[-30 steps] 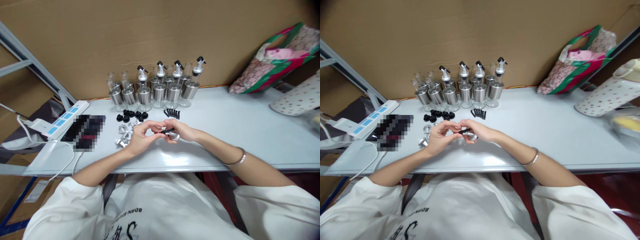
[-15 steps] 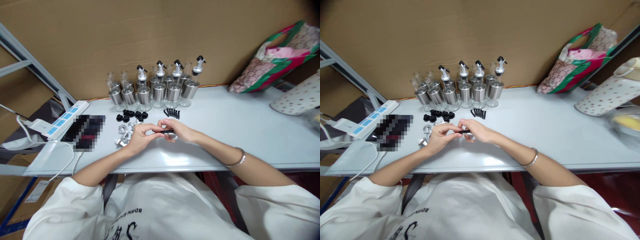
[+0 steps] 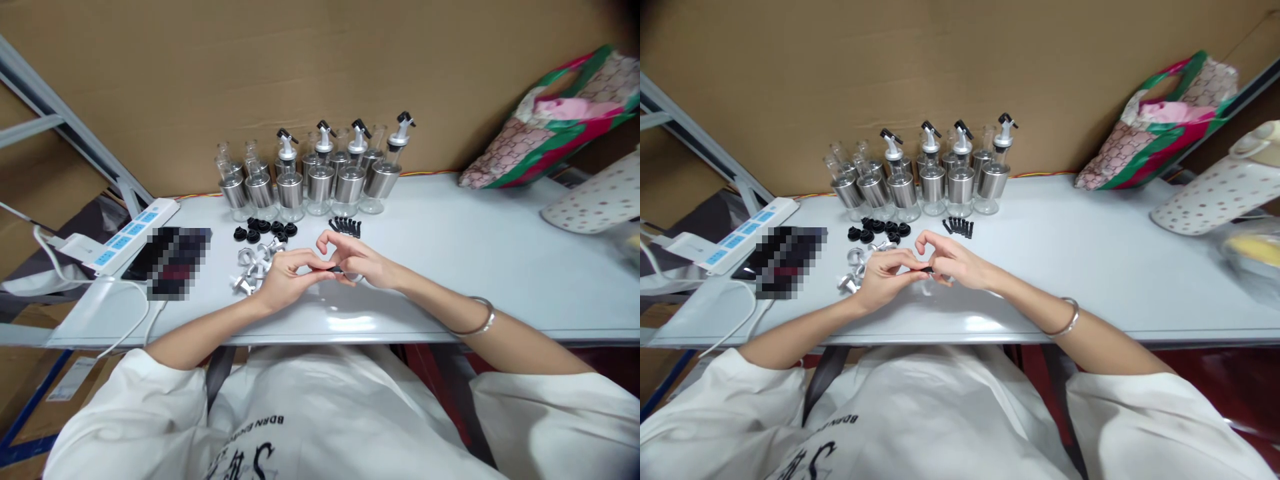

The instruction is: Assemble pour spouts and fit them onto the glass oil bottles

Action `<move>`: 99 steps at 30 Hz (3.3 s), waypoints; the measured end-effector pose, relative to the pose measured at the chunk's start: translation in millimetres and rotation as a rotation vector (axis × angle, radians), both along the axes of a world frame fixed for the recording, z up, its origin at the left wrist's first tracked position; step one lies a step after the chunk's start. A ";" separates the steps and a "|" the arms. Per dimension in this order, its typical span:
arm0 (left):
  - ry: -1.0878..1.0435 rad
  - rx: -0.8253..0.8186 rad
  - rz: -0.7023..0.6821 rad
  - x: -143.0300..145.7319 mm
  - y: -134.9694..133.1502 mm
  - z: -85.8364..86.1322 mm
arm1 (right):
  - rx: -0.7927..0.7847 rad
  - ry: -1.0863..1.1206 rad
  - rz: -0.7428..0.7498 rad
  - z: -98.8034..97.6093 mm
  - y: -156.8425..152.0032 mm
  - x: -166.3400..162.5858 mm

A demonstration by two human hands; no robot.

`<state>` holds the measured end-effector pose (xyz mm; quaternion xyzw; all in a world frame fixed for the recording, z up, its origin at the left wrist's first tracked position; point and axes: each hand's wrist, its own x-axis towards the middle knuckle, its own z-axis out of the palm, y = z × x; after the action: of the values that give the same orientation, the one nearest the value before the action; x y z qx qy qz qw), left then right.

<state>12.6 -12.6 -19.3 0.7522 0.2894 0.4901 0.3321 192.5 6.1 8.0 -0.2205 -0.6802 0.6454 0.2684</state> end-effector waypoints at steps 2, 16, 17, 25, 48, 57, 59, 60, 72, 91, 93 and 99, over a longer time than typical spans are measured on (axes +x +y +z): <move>-0.003 0.008 0.007 0.1 -0.1 -0.8 | -0.001 0.006 0.000 0.2 0.1 -0.6; -0.059 0.049 0.083 -4.0 3.6 9.5 | -0.088 0.151 -0.028 -3.0 -1.1 -6.0; -0.074 0.016 0.118 -5.2 5.1 10.1 | -0.112 0.171 -0.045 -1.3 -0.4 -7.0; -0.174 -0.235 0.148 -6.4 7.1 11.8 | 0.031 0.168 -0.285 0.6 1.6 -10.0; -0.058 -0.212 0.004 -2.7 1.5 2.6 | 0.262 0.131 -0.676 -4.3 -8.1 -12.5; 0.479 0.451 0.288 -11.6 3.8 12.9 | 0.187 0.157 -0.539 -8.7 -6.2 -13.7; 0.591 0.593 0.329 -13.8 7.3 13.5 | 0.169 0.149 -0.505 -9.9 -4.3 -13.7; 0.641 0.637 0.346 -14.4 8.6 13.2 | 0.164 0.140 -0.502 -10.5 -3.6 -13.6; 0.748 0.601 0.340 -13.7 9.1 7.9 | 0.141 0.113 -0.430 -11.7 -4.7 -11.9; 0.683 0.398 0.198 -11.9 5.2 11.9 | 0.253 0.032 -0.578 -5.1 -7.4 -11.8; 0.675 0.387 0.201 -11.9 5.4 11.8 | 0.246 0.032 -0.581 -5.5 -7.6 -12.1; 0.674 0.344 0.174 -10.9 4.9 11.2 | 0.256 0.038 -0.582 -4.9 -7.1 -12.8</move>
<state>1.8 -7.8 -8.1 0.8883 0.3586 0.2833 0.0443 179.7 -1.0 3.0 -0.3581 -0.6593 0.4547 0.4801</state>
